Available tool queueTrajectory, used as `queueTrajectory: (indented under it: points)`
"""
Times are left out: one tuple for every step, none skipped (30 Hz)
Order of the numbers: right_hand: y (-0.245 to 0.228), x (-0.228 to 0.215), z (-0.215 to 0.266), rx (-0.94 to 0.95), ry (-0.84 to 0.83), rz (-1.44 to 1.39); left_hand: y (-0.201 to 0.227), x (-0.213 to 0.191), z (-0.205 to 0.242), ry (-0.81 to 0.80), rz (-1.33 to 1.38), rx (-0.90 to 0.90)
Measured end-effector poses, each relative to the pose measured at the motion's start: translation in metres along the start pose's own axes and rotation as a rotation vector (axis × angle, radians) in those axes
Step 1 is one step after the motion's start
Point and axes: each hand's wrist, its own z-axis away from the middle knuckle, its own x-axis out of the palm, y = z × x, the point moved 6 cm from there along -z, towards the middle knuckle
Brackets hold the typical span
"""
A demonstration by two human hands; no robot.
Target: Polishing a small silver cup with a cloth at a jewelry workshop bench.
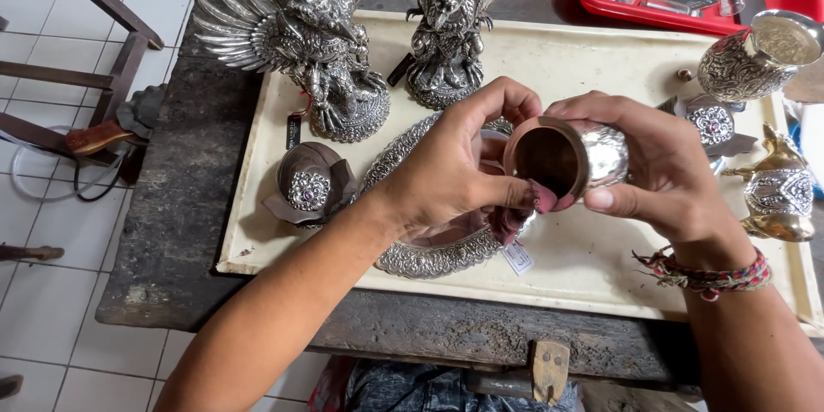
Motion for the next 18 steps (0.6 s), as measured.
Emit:
queueTrajectory:
  points:
    - [0.01, -0.005, 0.001, -0.001, -0.002, 0.0, -0.001, -0.003, 0.0, 0.002, 0.0, 0.001]
    - [0.015, -0.01, 0.002, -0.085, -0.002, 0.034, -0.001, -0.003, 0.0, -0.036, 0.046, 0.015]
    - [0.02, -0.015, 0.003, -0.169, -0.002, 0.067, -0.001, -0.003, 0.0, -0.073, 0.093, 0.029]
    - [0.013, -0.01, 0.003, -0.169, -0.006, 0.066, -0.001, -0.001, 0.001, -0.069, 0.092, 0.031]
    - [0.009, -0.006, 0.002, -0.104, -0.007, 0.054, -0.001, -0.001, 0.001, -0.027, 0.007, 0.034]
    - [0.004, -0.003, 0.002, -0.04, -0.004, 0.045, 0.0, -0.001, -0.001, 0.01, -0.079, 0.039]
    - [0.005, -0.003, 0.001, -0.043, -0.005, 0.047, 0.001, -0.001, -0.002, 0.009, -0.08, 0.042]
    - [0.005, -0.001, 0.0, -0.068, -0.047, 0.036, 0.002, 0.0, -0.002, 0.019, -0.192, 0.064]
    - [0.005, 0.002, -0.001, -0.092, -0.09, 0.025, 0.004, 0.0, -0.002, 0.029, -0.304, 0.085]
    - [0.006, 0.002, -0.001, -0.093, -0.091, 0.025, 0.005, 0.002, -0.001, 0.031, -0.305, 0.086]
    - [0.007, 0.003, -0.001, -0.103, -0.092, 0.02, 0.007, 0.003, 0.0, 0.052, -0.315, 0.094]
    - [0.008, 0.003, 0.0, -0.112, -0.091, 0.015, 0.009, 0.004, 0.001, 0.071, -0.324, 0.102]
    - [0.007, 0.005, -0.001, -0.112, -0.09, 0.015, 0.011, 0.005, 0.001, 0.071, -0.324, 0.102]
    - [0.005, 0.006, -0.001, -0.117, -0.082, 0.001, 0.013, 0.006, 0.002, 0.098, -0.364, 0.117]
    - [0.003, 0.008, -0.001, -0.122, -0.073, -0.012, 0.016, 0.006, 0.002, 0.125, -0.404, 0.131]
    - [0.001, 0.009, -0.002, -0.123, -0.07, -0.011, 0.018, 0.009, 0.003, 0.122, -0.405, 0.132]
    - [-0.001, 0.011, -0.002, -0.108, -0.064, 0.017, 0.02, 0.01, 0.004, 0.159, -0.413, 0.117]
    - [-0.002, 0.013, -0.003, -0.094, -0.06, 0.044, 0.022, 0.01, 0.005, 0.197, -0.422, 0.102]
